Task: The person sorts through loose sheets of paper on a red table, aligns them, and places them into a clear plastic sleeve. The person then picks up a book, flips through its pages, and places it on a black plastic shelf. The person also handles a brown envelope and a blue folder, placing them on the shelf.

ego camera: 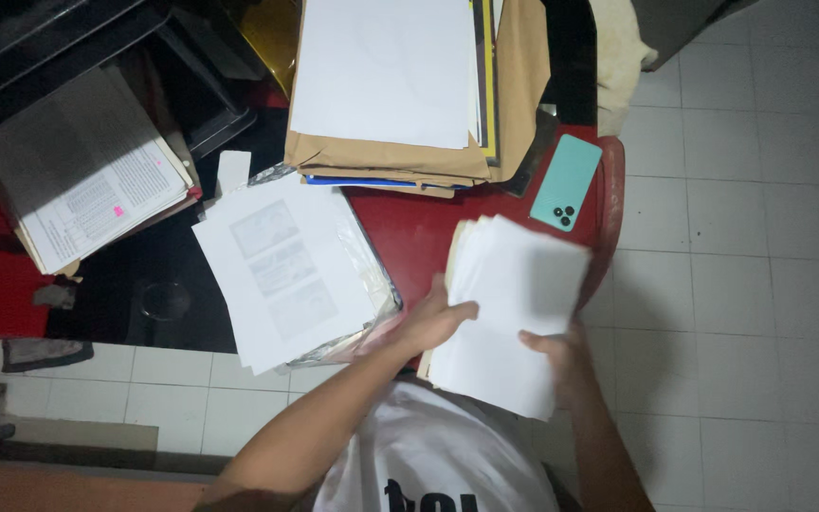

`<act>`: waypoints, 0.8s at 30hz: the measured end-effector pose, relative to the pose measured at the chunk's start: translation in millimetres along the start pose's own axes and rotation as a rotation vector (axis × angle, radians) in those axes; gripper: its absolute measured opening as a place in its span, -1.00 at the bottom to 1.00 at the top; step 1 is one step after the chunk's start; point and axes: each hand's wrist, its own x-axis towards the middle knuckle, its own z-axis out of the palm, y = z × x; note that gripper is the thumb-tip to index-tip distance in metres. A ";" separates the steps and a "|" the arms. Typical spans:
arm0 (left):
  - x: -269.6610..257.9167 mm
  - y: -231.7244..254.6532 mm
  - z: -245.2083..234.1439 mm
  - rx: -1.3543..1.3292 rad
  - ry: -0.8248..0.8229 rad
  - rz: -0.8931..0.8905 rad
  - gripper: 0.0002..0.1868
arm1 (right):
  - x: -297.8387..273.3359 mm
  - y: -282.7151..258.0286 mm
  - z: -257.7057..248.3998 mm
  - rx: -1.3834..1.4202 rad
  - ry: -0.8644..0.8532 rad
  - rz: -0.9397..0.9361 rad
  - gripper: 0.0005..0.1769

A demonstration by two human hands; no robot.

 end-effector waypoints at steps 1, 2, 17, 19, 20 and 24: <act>4.4 -11.8 6.1 -0.013 0.021 -0.020 -0.04 | 4.2 2.0 3.9 -0.033 -0.025 -0.019 -0.29; 13.8 -23.3 10.9 -0.023 0.039 -0.039 -0.03 | 10.9 4.8 11.5 -0.062 -0.047 -0.038 -0.31; 47.1 -26.2 31.3 -0.172 0.413 0.201 -0.18 | 20.5 -39.9 63.8 -0.331 0.207 -0.218 -0.22; 57.0 -23.5 29.1 -0.169 0.434 0.245 -0.21 | 23.9 -45.2 65.0 -0.355 0.214 -0.209 -0.21; 59.0 -21.2 27.1 -0.166 0.442 0.266 -0.22 | 27.2 -45.5 65.5 -0.355 0.190 -0.181 -0.24; 59.0 -2.0 16.1 -0.072 0.452 0.069 -0.14 | 41.7 -29.4 52.4 -0.319 0.230 -0.036 0.00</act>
